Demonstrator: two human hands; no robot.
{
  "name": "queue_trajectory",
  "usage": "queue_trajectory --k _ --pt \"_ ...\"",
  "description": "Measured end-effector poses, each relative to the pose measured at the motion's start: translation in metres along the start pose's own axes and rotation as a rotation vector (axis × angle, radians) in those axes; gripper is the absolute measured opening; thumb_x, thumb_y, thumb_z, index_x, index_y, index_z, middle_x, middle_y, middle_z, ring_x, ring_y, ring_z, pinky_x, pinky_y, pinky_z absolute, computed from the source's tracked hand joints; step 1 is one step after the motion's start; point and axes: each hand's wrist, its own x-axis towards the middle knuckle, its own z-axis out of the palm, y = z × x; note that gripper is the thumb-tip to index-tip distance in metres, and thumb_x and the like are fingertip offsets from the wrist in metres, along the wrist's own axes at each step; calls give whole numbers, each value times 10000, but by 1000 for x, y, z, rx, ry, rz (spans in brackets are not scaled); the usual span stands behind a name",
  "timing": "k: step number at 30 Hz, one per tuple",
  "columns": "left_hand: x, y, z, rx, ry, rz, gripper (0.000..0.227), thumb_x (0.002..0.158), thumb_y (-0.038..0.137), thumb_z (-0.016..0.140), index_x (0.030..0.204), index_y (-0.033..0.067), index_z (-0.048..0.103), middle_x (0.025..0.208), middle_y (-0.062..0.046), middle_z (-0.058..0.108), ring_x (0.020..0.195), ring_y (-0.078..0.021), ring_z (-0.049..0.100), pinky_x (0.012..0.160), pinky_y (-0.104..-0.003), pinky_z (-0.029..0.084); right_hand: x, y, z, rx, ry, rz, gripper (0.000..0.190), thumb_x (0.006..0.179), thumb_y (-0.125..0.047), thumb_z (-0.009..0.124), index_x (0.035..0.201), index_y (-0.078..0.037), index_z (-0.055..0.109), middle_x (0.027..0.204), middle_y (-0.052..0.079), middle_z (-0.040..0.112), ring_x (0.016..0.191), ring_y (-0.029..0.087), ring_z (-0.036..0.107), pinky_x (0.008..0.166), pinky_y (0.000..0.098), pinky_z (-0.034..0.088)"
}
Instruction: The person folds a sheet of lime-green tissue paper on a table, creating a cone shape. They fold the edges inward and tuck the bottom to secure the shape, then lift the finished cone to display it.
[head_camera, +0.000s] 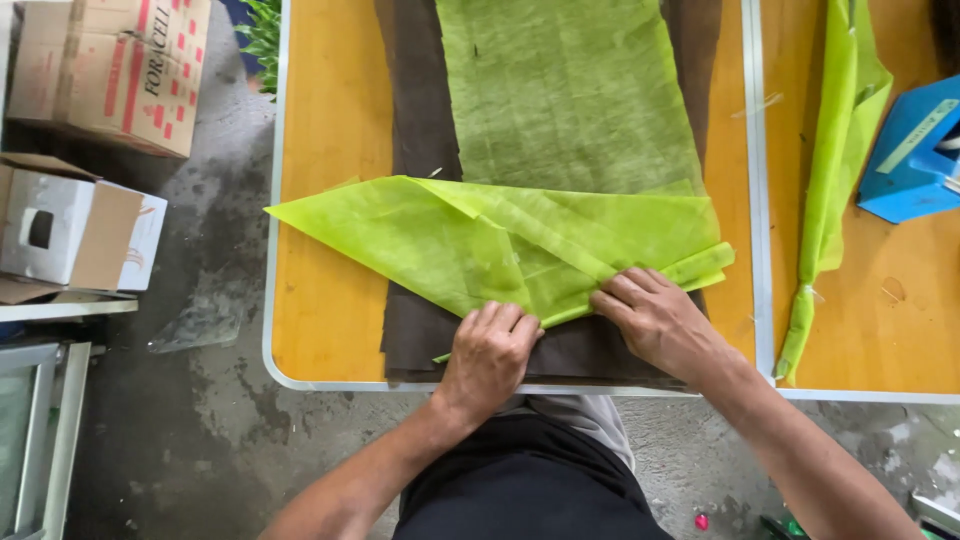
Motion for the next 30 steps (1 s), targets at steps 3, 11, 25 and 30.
queue_trajectory --k 3,11,25,30 --pt "1 2 1 37 -11 6 141 996 208 615 887 122 638 830 -16 521 773 -212 577 645 -340 447 15 -11 -16 36 -3 16 161 1037 -156 560 1022 -88 706 887 77 600 860 279 640 765 385 519" --pt "6 -27 17 -24 -34 14 87 963 179 610 938 111 659 913 -52 570 883 -264 613 710 -377 476 6 -16 9 -1 34 -1 163 1032 -125 550 984 -100 704 861 67 569 825 284 612 737 380 510" --pt "56 -168 27 -143 -102 131 92 910 193 756 983 139 772 1052 -21 705 1133 -246 655 1002 -399 501 7 -14 -2 -82 -93 -102 183 1035 -145 476 1023 -96 651 873 73 547 868 282 595 763 370 490" --pt "64 -153 8 -228 -127 -25 145 932 250 780 1042 157 772 1037 -35 719 1109 -226 676 991 -385 508 8 -7 -6 26 -132 -117 185 1039 -115 471 1016 -81 652 886 94 559 829 283 596 734 374 503"
